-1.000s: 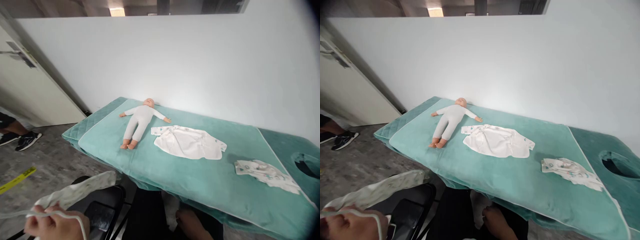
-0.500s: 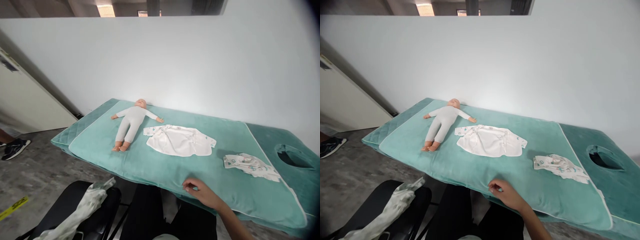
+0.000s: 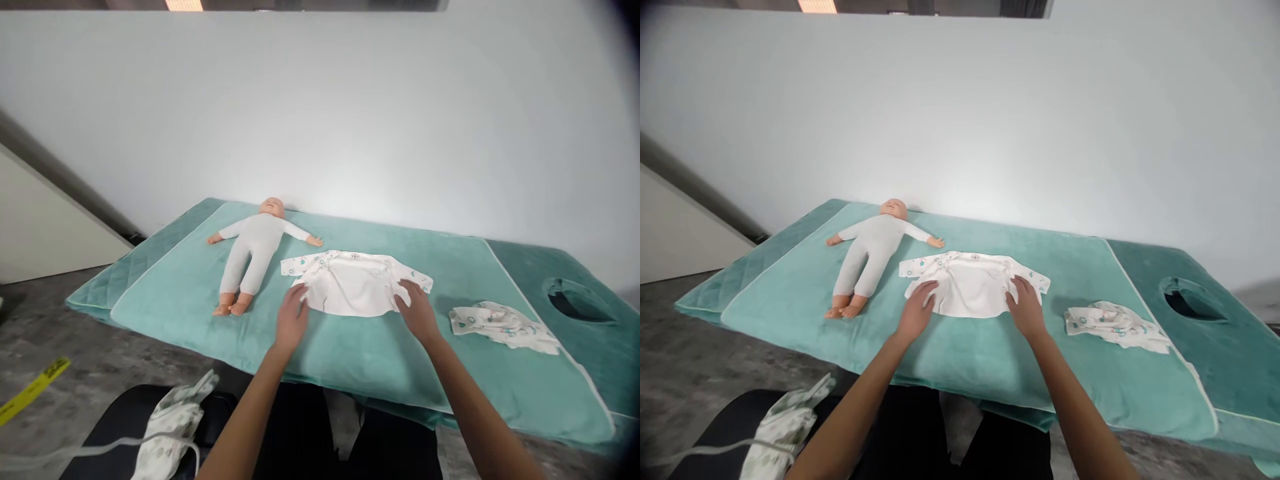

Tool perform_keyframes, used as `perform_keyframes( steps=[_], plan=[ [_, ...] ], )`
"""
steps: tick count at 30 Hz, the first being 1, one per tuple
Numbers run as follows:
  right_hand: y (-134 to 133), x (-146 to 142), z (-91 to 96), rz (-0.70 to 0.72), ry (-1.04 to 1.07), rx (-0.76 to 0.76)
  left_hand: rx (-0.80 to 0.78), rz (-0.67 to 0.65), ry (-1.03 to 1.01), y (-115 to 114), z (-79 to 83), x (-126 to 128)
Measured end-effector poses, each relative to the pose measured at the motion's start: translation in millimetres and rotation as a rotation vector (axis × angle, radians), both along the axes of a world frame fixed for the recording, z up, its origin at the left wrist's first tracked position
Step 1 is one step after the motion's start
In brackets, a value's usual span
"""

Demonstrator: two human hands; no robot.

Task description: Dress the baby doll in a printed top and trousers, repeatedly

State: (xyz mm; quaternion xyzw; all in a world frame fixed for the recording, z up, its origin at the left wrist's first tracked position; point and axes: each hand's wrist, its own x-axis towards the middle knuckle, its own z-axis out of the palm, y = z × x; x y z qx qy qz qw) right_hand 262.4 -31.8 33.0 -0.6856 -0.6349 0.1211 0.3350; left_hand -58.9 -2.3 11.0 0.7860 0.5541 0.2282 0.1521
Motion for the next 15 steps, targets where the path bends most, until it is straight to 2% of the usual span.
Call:
perform_keyframes(
  steps=[2, 4, 6, 8, 10, 12, 15],
  plan=[
    [18.8, -3.3, -6.9, 0.005, -0.158, -0.041, 0.004, -0.163, 0.036, 39.6, 5.1, 48.9],
    [23.9, -4.9, -26.4, -0.013, -0.269, -0.117, -0.02, -0.252, 0.116, 65.8, 4.6, 78.0],
    [19.9, 3.2, -52.2, -0.026, -0.318, -0.178, -0.032, -0.283, 0.19, 81.0, -2.2, 84.7],
    [15.5, 24.4, -73.4, 0.047, -0.303, -0.2, -0.035, -0.306, 0.228, 91.6, -12.2, 77.2],
    [17.9, 55.0, -82.2, 0.053, -0.236, -0.177, -0.034, -0.332, 0.224, 101.1, -21.2, 69.4],
    [28.9, 86.2, -78.8, -0.116, -0.156, -0.165, -0.026, -0.335, 0.193, 106.2, -27.1, 73.6],
    [54.3, 117.4, -65.5, -0.42, -0.073, -0.285, 0.027, -0.384, 0.152, 92.4, -33.0, 111.7]
  ],
)
